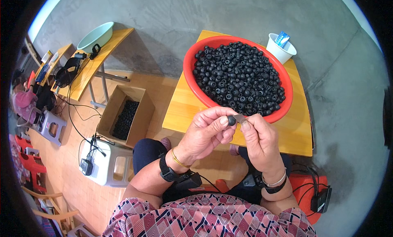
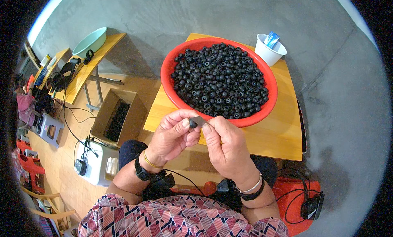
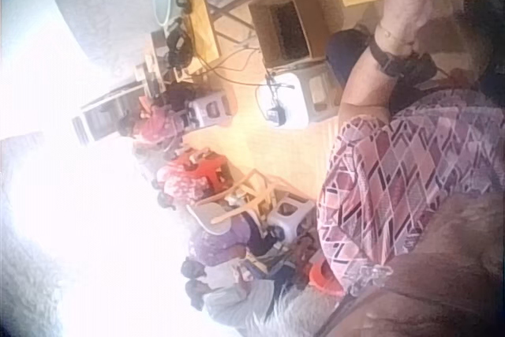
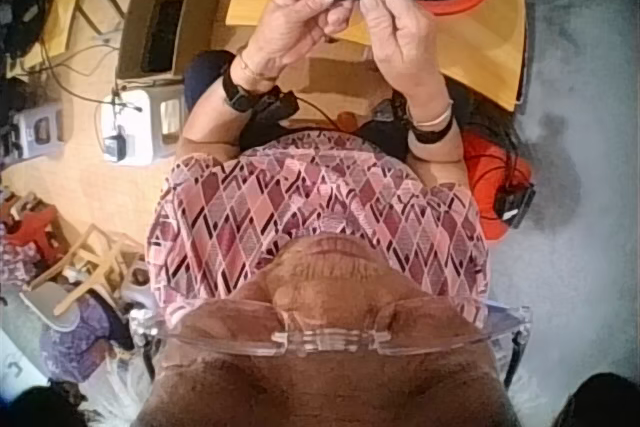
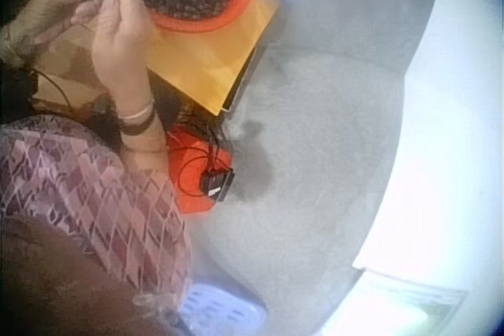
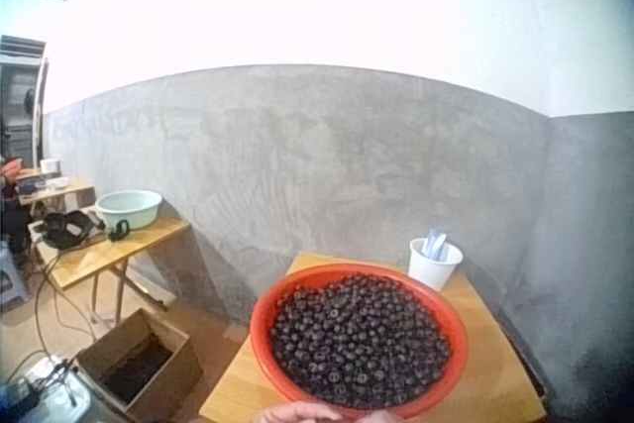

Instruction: Using a small blade to trim the ends or process black seeds from a large red bowl.

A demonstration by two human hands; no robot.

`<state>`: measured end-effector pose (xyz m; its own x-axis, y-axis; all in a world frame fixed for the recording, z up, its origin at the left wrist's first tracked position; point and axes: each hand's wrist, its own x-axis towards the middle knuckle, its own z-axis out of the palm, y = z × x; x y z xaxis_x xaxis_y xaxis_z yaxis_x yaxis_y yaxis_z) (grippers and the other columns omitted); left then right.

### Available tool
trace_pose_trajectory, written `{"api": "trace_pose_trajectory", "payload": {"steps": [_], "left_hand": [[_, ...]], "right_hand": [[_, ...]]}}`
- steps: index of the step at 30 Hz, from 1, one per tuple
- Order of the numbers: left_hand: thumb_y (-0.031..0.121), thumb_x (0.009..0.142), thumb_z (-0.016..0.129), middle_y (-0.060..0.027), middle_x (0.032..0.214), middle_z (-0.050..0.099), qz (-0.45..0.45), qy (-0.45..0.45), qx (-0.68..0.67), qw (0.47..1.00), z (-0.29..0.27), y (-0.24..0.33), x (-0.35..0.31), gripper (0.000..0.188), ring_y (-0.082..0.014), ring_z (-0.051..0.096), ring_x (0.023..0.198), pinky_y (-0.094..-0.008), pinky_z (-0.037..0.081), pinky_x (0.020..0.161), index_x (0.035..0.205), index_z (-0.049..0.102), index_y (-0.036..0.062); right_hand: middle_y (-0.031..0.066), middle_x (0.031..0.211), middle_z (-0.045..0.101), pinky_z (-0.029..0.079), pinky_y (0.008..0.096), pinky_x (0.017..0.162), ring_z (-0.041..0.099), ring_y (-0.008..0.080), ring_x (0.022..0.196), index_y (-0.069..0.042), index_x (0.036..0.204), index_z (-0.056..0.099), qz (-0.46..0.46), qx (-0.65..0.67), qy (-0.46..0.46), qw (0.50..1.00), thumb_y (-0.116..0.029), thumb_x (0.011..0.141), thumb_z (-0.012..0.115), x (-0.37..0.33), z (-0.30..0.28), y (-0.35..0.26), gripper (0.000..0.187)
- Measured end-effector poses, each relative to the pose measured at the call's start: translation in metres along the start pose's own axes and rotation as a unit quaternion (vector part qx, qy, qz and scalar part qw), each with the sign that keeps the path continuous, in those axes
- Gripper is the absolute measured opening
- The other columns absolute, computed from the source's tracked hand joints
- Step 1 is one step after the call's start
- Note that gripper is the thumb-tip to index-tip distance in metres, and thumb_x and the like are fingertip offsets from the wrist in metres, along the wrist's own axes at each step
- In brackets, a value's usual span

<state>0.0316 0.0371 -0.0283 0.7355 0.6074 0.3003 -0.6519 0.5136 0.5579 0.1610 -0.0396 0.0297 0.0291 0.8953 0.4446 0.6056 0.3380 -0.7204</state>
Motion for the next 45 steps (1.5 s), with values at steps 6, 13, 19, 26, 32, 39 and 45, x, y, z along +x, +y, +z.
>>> {"api": "trace_pose_trajectory", "payload": {"steps": [6, 13, 19, 26, 32, 39, 45], "left_hand": [[0.012, 0.087, 0.049, -0.0025, 0.082, 0.056, 0.001, 0.006, 0.006, 1.000, 0.000, -0.002, -0.001, 0.020, -0.0076, 0.048, 0.065, -0.0190, 0.040, 0.055, 0.105, 0.053, 0.0022], [0.009, 0.087, 0.049, -0.0031, 0.085, 0.056, 0.017, 0.010, 0.014, 1.000, 0.000, -0.004, -0.001, 0.020, -0.0076, 0.048, 0.065, -0.0193, 0.042, 0.057, 0.105, 0.053, 0.0018], [0.008, 0.087, 0.049, -0.0031, 0.085, 0.056, 0.016, 0.006, 0.020, 1.000, 0.002, -0.002, 0.001, 0.020, -0.0076, 0.047, 0.065, -0.0189, 0.042, 0.058, 0.105, 0.053, 0.0008], [0.011, 0.086, 0.051, -0.0017, 0.078, 0.054, 0.006, 0.020, 0.021, 1.000, -0.001, 0.002, -0.002, 0.021, -0.0074, 0.047, 0.064, -0.0192, 0.041, 0.057, 0.105, 0.053, 0.0003], [0.013, 0.085, 0.053, -0.0009, 0.076, 0.053, -0.026, 0.016, 0.032, 0.999, 0.005, -0.001, -0.002, 0.023, -0.0070, 0.048, 0.063, -0.0191, 0.040, 0.056, 0.105, 0.054, 0.0009], [0.015, 0.083, 0.055, -0.0063, 0.084, 0.057, -0.049, 0.015, 0.072, 0.996, 0.004, -0.008, -0.003, 0.031, -0.0104, 0.050, 0.064, -0.0227, 0.041, 0.056, 0.110, 0.052, -0.0001], [0.011, 0.082, 0.056, -0.0047, 0.084, 0.057, 0.077, 0.050, 0.312, 0.946, 0.012, -0.012, 0.005, 0.025, -0.0120, 0.052, 0.074, -0.0238, 0.043, 0.065, 0.104, 0.056, -0.0008]], "right_hand": [[0.0107, 0.061, 0.047, 0.039, 0.0309, 0.050, 0.049, 0.0218, 0.053, 0.000, 0.076, 0.048, -0.009, 0.007, 0.001, 1.000, -0.007, 0.086, 0.046, -0.001, 0.003, 0.002, 0.013], [0.0110, 0.063, 0.051, 0.040, 0.0304, 0.051, 0.052, 0.0220, 0.055, 0.000, 0.075, 0.049, -0.014, 0.003, -0.010, 1.000, -0.007, 0.087, 0.046, 0.000, 0.003, 0.002, 0.014], [0.0119, 0.063, 0.050, 0.040, 0.0323, 0.051, 0.053, 0.0233, 0.056, 0.001, 0.074, 0.048, -0.014, 0.032, -0.016, 0.999, -0.007, 0.087, 0.045, 0.001, 0.003, 0.000, 0.015], [0.0119, 0.063, 0.051, 0.040, 0.0344, 0.051, 0.054, 0.0224, 0.057, 0.001, 0.077, 0.049, -0.028, -0.022, -0.029, 0.999, -0.008, 0.085, 0.048, -0.001, 0.006, 0.008, 0.012], [0.0120, 0.080, 0.055, 0.046, 0.0322, 0.064, 0.058, 0.0256, 0.073, -0.002, 0.099, 0.051, -0.075, -0.006, 0.059, 0.995, -0.005, 0.075, 0.060, -0.002, -0.001, 0.012, 0.026], [0.0105, 0.074, 0.053, 0.045, 0.0327, 0.056, 0.056, 0.0275, 0.067, -0.003, 0.101, 0.052, -0.152, -0.090, 0.036, 0.984, -0.007, 0.074, 0.060, -0.004, -0.013, 0.012, 0.028], [0.0147, 0.081, 0.057, 0.046, 0.0343, 0.057, 0.059, 0.0266, 0.069, -0.002, 0.093, 0.052, 0.006, -0.121, 0.258, 0.959, -0.014, 0.081, 0.056, -0.024, -0.083, 0.041, 0.018]]}}
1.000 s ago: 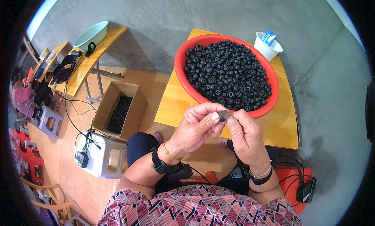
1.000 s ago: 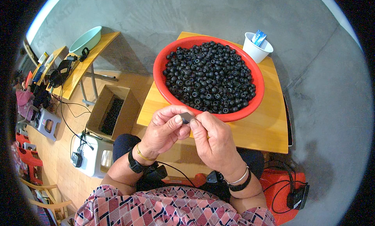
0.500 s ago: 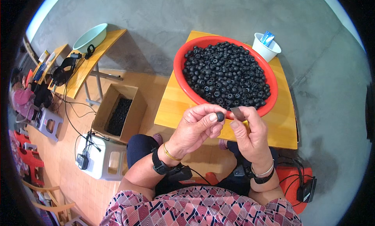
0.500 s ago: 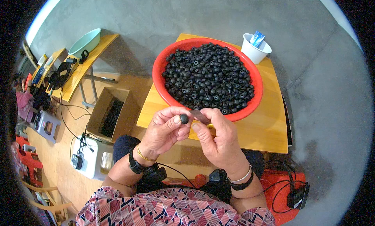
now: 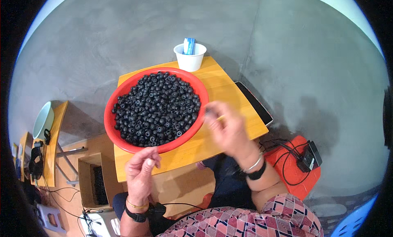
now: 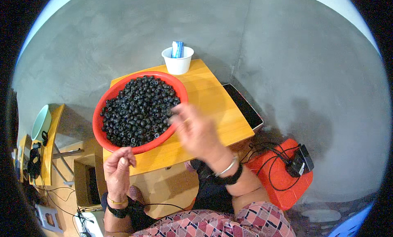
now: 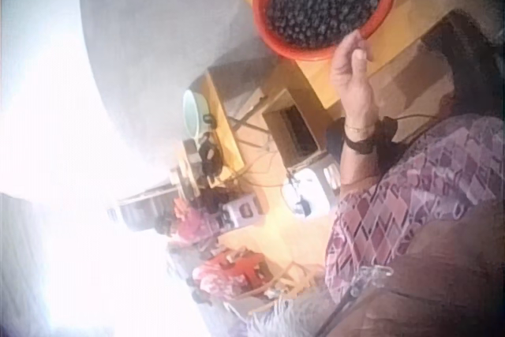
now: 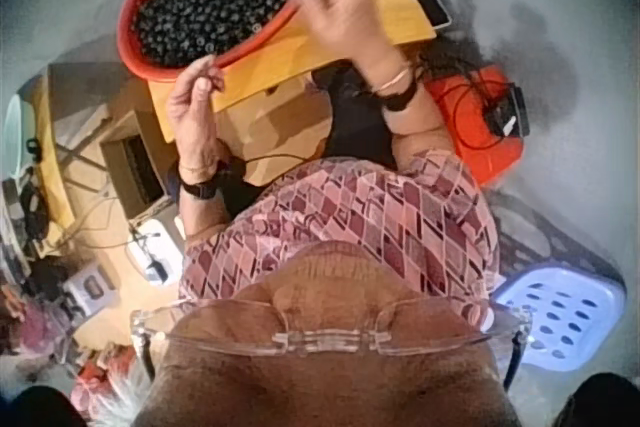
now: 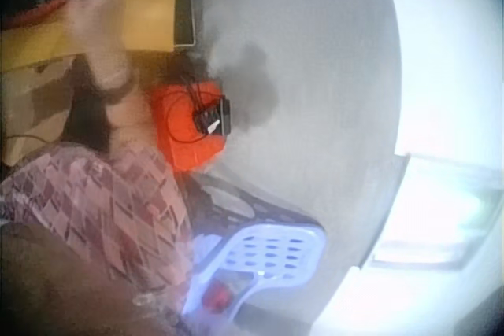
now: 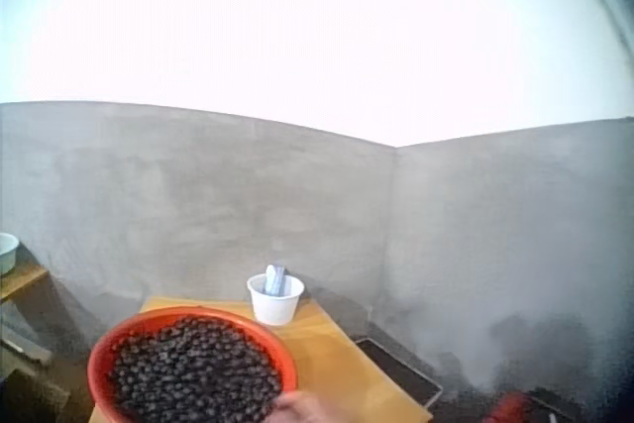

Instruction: Using a small blade to trim the ends or process black seeds from a large red bowl.

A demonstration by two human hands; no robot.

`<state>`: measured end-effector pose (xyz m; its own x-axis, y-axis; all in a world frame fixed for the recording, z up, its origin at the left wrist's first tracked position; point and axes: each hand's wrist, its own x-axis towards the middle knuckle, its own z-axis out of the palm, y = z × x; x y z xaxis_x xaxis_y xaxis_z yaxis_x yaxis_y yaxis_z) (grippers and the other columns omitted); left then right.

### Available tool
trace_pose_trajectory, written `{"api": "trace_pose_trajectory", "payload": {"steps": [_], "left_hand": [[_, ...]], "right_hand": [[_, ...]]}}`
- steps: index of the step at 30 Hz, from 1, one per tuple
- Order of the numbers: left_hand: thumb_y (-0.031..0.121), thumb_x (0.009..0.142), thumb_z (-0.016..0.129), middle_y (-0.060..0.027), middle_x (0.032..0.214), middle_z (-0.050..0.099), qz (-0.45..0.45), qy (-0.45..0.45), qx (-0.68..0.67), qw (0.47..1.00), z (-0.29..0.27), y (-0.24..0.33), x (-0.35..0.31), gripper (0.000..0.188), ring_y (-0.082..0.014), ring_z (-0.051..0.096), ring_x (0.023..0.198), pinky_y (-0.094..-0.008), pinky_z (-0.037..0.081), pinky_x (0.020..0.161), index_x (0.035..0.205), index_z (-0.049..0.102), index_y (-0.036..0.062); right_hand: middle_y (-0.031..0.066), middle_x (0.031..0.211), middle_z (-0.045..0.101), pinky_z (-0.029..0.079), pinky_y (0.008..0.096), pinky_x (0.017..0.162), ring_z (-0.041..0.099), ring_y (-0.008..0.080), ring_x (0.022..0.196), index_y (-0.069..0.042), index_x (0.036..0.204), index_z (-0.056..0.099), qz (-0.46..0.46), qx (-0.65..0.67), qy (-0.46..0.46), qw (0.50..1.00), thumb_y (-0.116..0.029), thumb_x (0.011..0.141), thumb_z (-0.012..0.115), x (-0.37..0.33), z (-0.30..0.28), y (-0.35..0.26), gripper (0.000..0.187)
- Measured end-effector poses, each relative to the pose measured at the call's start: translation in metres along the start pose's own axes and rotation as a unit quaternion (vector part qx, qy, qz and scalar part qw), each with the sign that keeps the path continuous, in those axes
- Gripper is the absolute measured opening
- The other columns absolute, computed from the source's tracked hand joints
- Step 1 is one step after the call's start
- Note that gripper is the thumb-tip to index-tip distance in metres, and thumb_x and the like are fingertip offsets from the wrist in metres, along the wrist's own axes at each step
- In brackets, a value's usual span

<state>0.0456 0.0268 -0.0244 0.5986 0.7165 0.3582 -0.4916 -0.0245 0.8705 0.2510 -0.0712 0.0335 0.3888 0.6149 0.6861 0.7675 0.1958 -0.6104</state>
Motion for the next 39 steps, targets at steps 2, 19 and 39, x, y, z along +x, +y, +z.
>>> {"api": "trace_pose_trajectory", "payload": {"steps": [2, 19, 39], "left_hand": [[0.008, 0.082, 0.056, -0.0045, 0.083, 0.056, 0.043, 0.034, 0.112, 0.992, -0.007, 0.009, 0.003, 0.019, -0.0119, 0.052, 0.077, -0.0230, 0.042, 0.072, 0.097, 0.058, -0.0021], [0.008, 0.068, 0.061, -0.0144, 0.074, 0.056, 0.088, -0.051, 0.649, 0.754, -0.038, 0.041, 0.059, 0.017, -0.0312, 0.056, 0.073, -0.0350, 0.045, 0.067, 0.083, 0.059, -0.0006], [0.004, 0.076, 0.057, -0.0059, 0.073, 0.060, -0.030, -0.094, 0.457, 0.884, -0.033, 0.030, 0.077, 0.014, -0.0166, 0.057, 0.063, -0.0273, 0.046, 0.057, 0.090, 0.059, 0.0020]], "right_hand": [[0.0172, 0.075, 0.057, 0.046, 0.0379, 0.057, 0.059, 0.0311, 0.066, -0.001, 0.091, 0.053, -0.054, -0.148, 0.107, 0.982, -0.016, 0.080, 0.056, 0.019, -0.037, 0.043, 0.019], [-0.0051, 0.061, 0.038, 0.027, 0.0182, 0.046, 0.033, 0.0025, 0.053, -0.002, 0.089, 0.054, 0.019, 0.160, 0.083, 0.983, -0.020, 0.091, 0.044, 0.031, 0.019, 0.016, 0.021], [-0.0014, 0.064, 0.045, 0.034, 0.0200, 0.050, 0.040, 0.0054, 0.056, 0.000, 0.087, 0.054, 0.081, 0.325, -0.124, 0.934, -0.013, 0.090, 0.044, 0.008, 0.064, -0.016, 0.016]]}}
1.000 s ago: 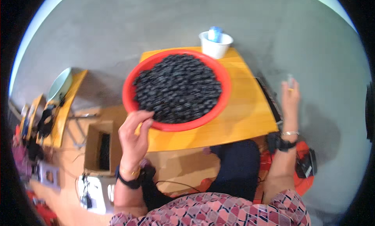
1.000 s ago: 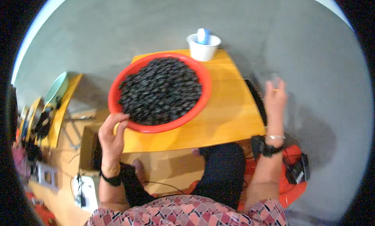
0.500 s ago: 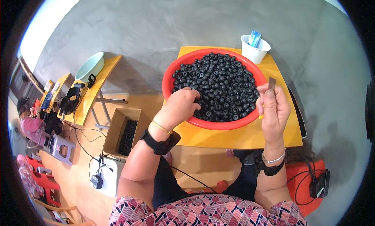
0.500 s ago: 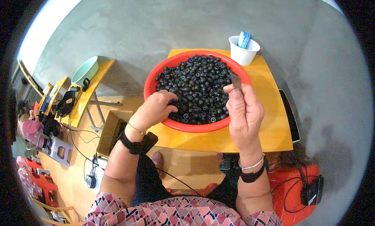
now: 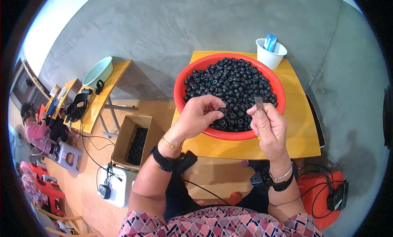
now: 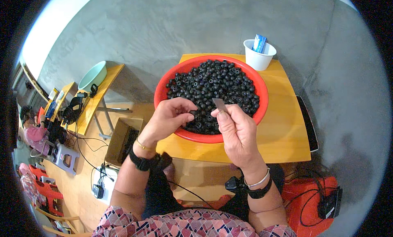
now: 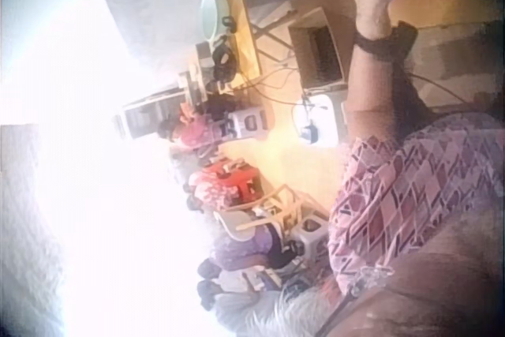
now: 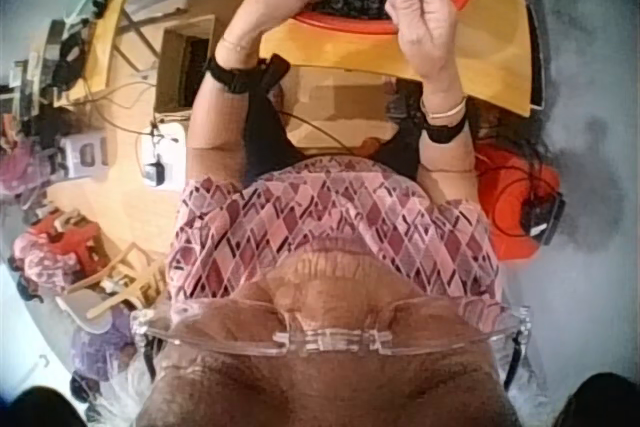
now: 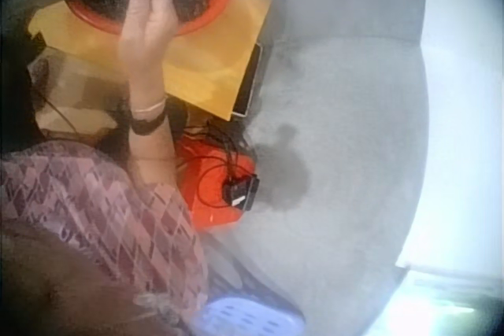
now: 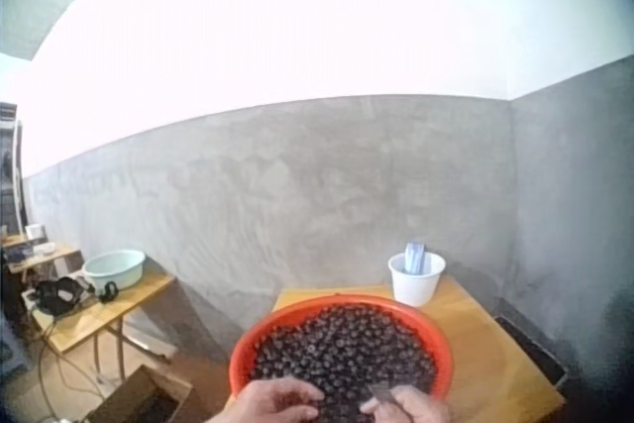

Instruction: Using a small blade to trim the ends or process black seeds from a large red bowl.

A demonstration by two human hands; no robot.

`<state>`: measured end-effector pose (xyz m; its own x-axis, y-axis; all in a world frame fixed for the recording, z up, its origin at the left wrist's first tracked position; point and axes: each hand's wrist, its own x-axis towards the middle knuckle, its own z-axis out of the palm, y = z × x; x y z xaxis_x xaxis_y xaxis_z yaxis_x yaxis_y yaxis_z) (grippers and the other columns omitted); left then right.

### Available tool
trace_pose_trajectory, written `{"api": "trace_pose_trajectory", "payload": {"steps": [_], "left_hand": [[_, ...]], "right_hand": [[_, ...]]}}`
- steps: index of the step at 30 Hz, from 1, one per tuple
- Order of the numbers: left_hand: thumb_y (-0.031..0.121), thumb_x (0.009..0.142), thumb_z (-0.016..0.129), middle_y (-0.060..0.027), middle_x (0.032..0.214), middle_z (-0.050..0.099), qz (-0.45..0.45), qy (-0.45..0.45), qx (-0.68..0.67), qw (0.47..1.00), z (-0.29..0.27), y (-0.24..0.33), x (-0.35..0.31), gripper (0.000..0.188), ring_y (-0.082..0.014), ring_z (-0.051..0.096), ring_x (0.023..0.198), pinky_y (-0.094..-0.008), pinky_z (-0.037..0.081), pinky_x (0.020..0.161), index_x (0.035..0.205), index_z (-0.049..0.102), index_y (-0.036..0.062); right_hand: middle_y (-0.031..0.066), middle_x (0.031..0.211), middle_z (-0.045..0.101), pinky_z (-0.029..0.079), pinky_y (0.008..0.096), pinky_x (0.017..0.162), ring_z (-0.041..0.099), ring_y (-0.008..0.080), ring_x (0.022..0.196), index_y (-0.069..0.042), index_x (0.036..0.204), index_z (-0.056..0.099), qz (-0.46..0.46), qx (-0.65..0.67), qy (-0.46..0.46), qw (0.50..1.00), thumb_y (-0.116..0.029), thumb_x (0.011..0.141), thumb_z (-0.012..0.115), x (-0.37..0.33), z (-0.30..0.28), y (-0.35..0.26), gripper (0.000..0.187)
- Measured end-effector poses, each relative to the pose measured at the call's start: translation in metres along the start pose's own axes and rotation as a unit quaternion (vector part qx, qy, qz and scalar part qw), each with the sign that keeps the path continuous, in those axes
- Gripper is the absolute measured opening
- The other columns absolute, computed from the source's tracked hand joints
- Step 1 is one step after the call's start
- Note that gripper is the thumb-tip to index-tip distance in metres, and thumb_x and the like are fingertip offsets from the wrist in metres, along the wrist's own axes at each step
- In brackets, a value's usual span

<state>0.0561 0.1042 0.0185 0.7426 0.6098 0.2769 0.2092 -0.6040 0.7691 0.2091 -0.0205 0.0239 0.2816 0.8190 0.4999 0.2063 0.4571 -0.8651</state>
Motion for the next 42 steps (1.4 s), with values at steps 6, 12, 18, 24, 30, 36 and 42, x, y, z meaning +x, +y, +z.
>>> {"api": "trace_pose_trajectory", "payload": {"steps": [6, 12, 18, 24, 30, 36, 42], "left_hand": [[0.008, 0.081, 0.056, -0.0047, 0.082, 0.056, 0.017, -0.005, -0.648, 0.762, 0.025, -0.010, -0.048, 0.025, -0.0118, 0.052, 0.068, -0.0232, 0.044, 0.064, 0.105, 0.054, 0.0018], [0.008, 0.078, 0.061, -0.0052, 0.089, 0.054, 0.017, 0.034, -0.615, 0.787, 0.027, -0.021, -0.061, 0.025, -0.0114, 0.048, 0.075, -0.0234, 0.040, 0.066, 0.101, 0.056, 0.0019], [-0.004, 0.079, 0.056, -0.0004, 0.086, 0.054, 0.070, 0.100, -0.423, 0.898, 0.029, -0.010, -0.061, 0.022, -0.0033, 0.046, 0.072, -0.0177, 0.039, 0.064, 0.101, 0.057, 0.0004], [-0.002, 0.080, 0.055, -0.0040, 0.092, 0.054, 0.093, 0.116, -0.375, 0.915, 0.031, -0.006, -0.064, 0.020, -0.0077, 0.050, 0.078, -0.0209, 0.042, 0.069, 0.100, 0.056, -0.0016], [0.004, 0.083, 0.053, -0.0093, 0.095, 0.057, 0.077, 0.106, -0.401, 0.907, 0.033, 0.006, -0.072, 0.024, -0.0129, 0.054, 0.079, -0.0252, 0.046, 0.072, 0.105, 0.051, -0.0036], [0.006, 0.084, 0.053, -0.0105, 0.094, 0.058, 0.070, 0.069, -0.480, 0.872, 0.029, 0.007, -0.075, 0.024, -0.0144, 0.055, 0.077, -0.0258, 0.047, 0.068, 0.105, 0.050, -0.0034], [0.002, 0.082, 0.054, -0.0088, 0.094, 0.056, 0.055, 0.073, -0.448, 0.889, 0.023, 0.008, -0.076, 0.020, -0.0125, 0.054, 0.075, -0.0235, 0.046, 0.065, 0.101, 0.053, -0.0027]], "right_hand": [[0.0069, 0.069, 0.053, 0.039, 0.0245, 0.056, 0.049, 0.0131, 0.060, 0.001, 0.084, 0.054, 0.003, -0.071, -0.047, 0.996, -0.010, 0.087, 0.047, -0.009, 0.021, -0.003, 0.014], [0.0086, 0.071, 0.053, 0.040, 0.0259, 0.056, 0.051, 0.0167, 0.061, 0.001, 0.084, 0.054, -0.035, -0.125, -0.096, 0.987, -0.007, 0.086, 0.048, -0.011, 0.038, -0.003, 0.010], [0.0095, 0.072, 0.053, 0.040, 0.0270, 0.054, 0.051, 0.0186, 0.060, 0.002, 0.086, 0.053, -0.104, -0.158, -0.090, 0.978, -0.005, 0.084, 0.049, -0.013, 0.045, 0.002, 0.008], [0.0094, 0.071, 0.051, 0.040, 0.0266, 0.053, 0.051, 0.0183, 0.059, 0.001, 0.087, 0.052, -0.117, -0.162, -0.088, 0.976, -0.005, 0.083, 0.050, -0.017, 0.042, 0.006, 0.008], [0.0097, 0.071, 0.052, 0.041, 0.0256, 0.051, 0.052, 0.0175, 0.057, 0.001, 0.090, 0.049, -0.169, -0.149, -0.077, 0.971, -0.002, 0.081, 0.052, -0.019, 0.044, 0.005, 0.010], [0.0098, 0.072, 0.052, 0.042, 0.0258, 0.051, 0.053, 0.0186, 0.059, 0.001, 0.090, 0.049, -0.188, -0.166, -0.107, 0.962, -0.001, 0.080, 0.053, -0.019, 0.041, 0.006, 0.011], [0.0098, 0.074, 0.053, 0.043, 0.0271, 0.053, 0.054, 0.0203, 0.061, -0.001, 0.093, 0.050, -0.162, -0.159, -0.113, 0.967, 0.000, 0.078, 0.056, -0.017, 0.036, 0.002, 0.016]]}}
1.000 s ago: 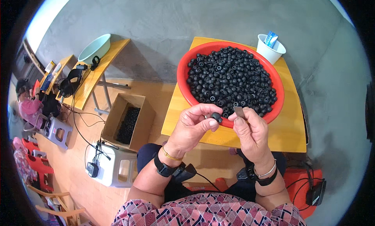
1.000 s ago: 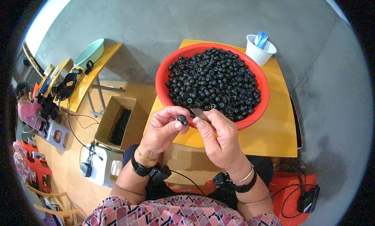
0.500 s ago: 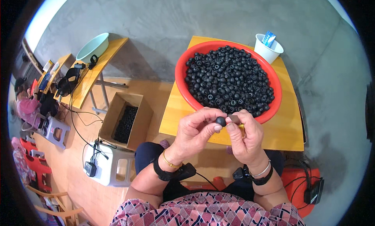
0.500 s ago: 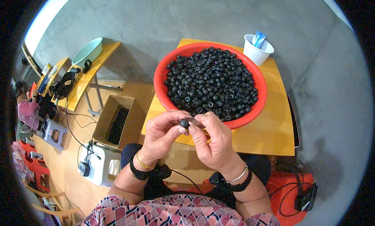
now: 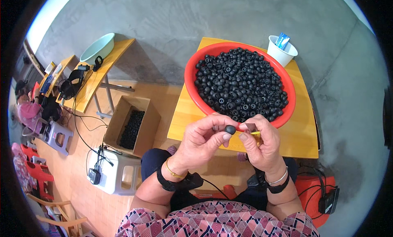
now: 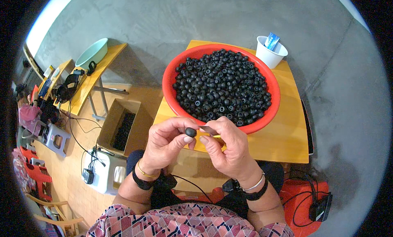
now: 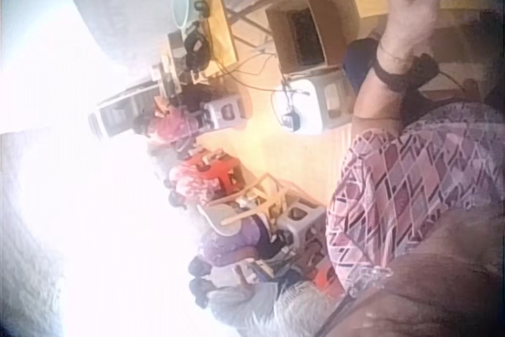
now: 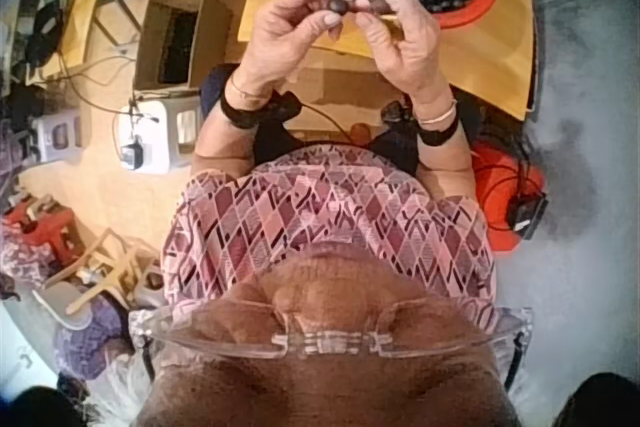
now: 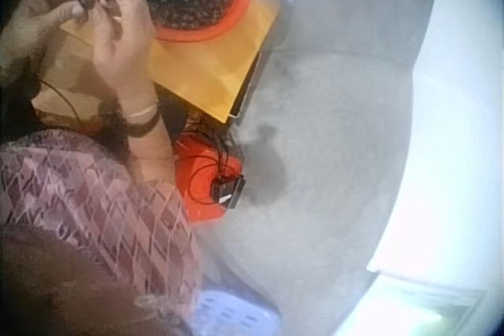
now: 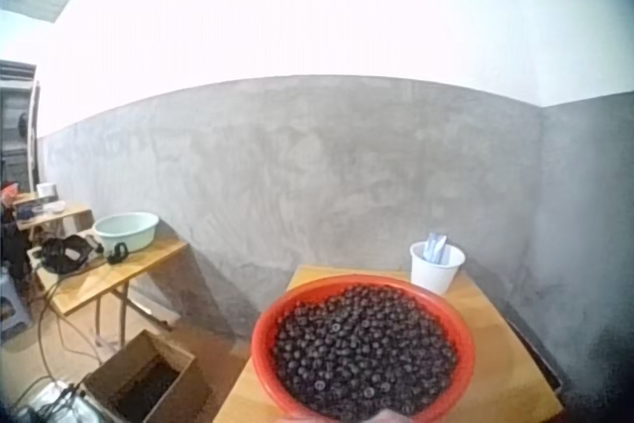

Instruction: Using a small blade to trim the ends or process black seeds from a large red bowl.

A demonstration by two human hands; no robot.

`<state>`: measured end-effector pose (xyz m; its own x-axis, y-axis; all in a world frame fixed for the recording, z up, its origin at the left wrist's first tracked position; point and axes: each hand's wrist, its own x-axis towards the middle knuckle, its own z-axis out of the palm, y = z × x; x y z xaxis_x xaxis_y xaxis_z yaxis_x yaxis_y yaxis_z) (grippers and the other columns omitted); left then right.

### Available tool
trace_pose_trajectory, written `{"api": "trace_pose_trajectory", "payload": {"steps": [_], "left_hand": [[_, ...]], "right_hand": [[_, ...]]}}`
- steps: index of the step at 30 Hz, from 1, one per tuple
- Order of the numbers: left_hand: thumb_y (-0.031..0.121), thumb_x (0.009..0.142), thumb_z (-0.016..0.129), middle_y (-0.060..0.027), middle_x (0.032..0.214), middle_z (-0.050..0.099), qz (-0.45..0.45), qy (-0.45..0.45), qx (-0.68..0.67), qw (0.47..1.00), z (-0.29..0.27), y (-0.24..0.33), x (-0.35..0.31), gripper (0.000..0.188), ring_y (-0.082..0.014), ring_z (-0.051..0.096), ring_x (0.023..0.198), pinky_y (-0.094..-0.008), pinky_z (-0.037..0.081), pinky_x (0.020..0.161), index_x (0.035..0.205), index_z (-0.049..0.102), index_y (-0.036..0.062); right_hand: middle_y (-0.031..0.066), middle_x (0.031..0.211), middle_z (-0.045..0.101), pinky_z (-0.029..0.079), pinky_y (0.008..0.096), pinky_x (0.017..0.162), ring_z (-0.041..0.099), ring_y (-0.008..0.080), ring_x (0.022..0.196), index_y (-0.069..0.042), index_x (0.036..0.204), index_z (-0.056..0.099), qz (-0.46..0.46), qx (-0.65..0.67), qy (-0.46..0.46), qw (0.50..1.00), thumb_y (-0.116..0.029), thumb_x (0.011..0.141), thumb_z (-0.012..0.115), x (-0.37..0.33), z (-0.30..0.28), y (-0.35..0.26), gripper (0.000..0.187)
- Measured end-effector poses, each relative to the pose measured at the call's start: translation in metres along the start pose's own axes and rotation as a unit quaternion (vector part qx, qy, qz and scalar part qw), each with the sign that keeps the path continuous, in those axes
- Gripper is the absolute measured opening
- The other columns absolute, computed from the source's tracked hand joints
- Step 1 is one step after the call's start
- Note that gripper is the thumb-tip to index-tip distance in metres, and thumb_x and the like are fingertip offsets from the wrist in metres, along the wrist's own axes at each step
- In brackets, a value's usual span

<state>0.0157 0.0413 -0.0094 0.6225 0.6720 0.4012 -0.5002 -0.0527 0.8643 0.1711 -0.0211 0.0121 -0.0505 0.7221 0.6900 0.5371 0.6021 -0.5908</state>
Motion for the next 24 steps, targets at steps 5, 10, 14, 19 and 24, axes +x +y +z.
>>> {"api": "trace_pose_trajectory", "payload": {"steps": [5, 10, 14, 19, 24], "left_hand": [[0.000, 0.080, 0.055, -0.0068, 0.093, 0.054, 0.001, -0.018, 0.044, 0.999, -0.004, 0.004, 0.000, 0.018, -0.0105, 0.051, 0.075, -0.0218, 0.044, 0.065, 0.098, 0.055, -0.0024], [0.000, 0.079, 0.057, -0.0067, 0.092, 0.053, 0.016, -0.041, 0.039, 0.998, -0.003, 0.001, 0.000, 0.019, -0.0106, 0.050, 0.080, -0.0220, 0.042, 0.068, 0.097, 0.056, -0.0020], [0.005, 0.080, 0.057, -0.0067, 0.091, 0.053, -0.003, -0.037, 0.010, 0.999, -0.003, 0.000, 0.000, 0.018, -0.0109, 0.050, 0.078, -0.0224, 0.042, 0.068, 0.097, 0.056, -0.0019], [0.013, 0.082, 0.057, -0.0074, 0.092, 0.053, -0.018, -0.033, -0.066, 0.997, -0.003, -0.010, -0.001, 0.022, -0.0115, 0.051, 0.076, -0.0238, 0.043, 0.067, 0.098, 0.056, -0.0014], [0.010, 0.083, 0.055, -0.0079, 0.093, 0.058, -0.035, 0.001, -0.124, 0.992, 0.005, -0.013, -0.002, 0.021, -0.0119, 0.055, 0.076, -0.0245, 0.046, 0.066, 0.100, 0.056, -0.0004]], "right_hand": [[0.0093, 0.077, 0.053, 0.044, 0.0286, 0.056, 0.053, 0.0203, 0.064, -0.002, 0.097, 0.051, -0.001, 0.017, -0.039, 0.999, 0.001, 0.075, 0.058, 0.003, -0.004, -0.006, 0.023], [0.0092, 0.078, 0.054, 0.044, 0.0276, 0.056, 0.053, 0.0206, 0.064, -0.003, 0.099, 0.052, -0.029, 0.040, -0.061, 0.997, 0.004, 0.073, 0.059, 0.003, -0.002, 0.000, 0.028], [0.0094, 0.079, 0.055, 0.044, 0.0273, 0.056, 0.053, 0.0206, 0.064, -0.003, 0.097, 0.053, -0.029, 0.046, -0.053, 0.997, 0.006, 0.072, 0.058, 0.003, -0.001, -0.001, 0.027], [0.0096, 0.076, 0.053, 0.044, 0.0279, 0.052, 0.054, 0.0209, 0.060, -0.003, 0.093, 0.052, -0.043, 0.031, -0.022, 0.998, 0.007, 0.073, 0.058, 0.002, 0.003, -0.004, 0.023], [0.0092, 0.075, 0.052, 0.045, 0.0287, 0.048, 0.055, 0.0203, 0.058, -0.003, 0.089, 0.052, -0.094, -0.025, 0.021, 0.995, 0.005, 0.072, 0.059, -0.002, 0.008, -0.001, 0.020]]}}
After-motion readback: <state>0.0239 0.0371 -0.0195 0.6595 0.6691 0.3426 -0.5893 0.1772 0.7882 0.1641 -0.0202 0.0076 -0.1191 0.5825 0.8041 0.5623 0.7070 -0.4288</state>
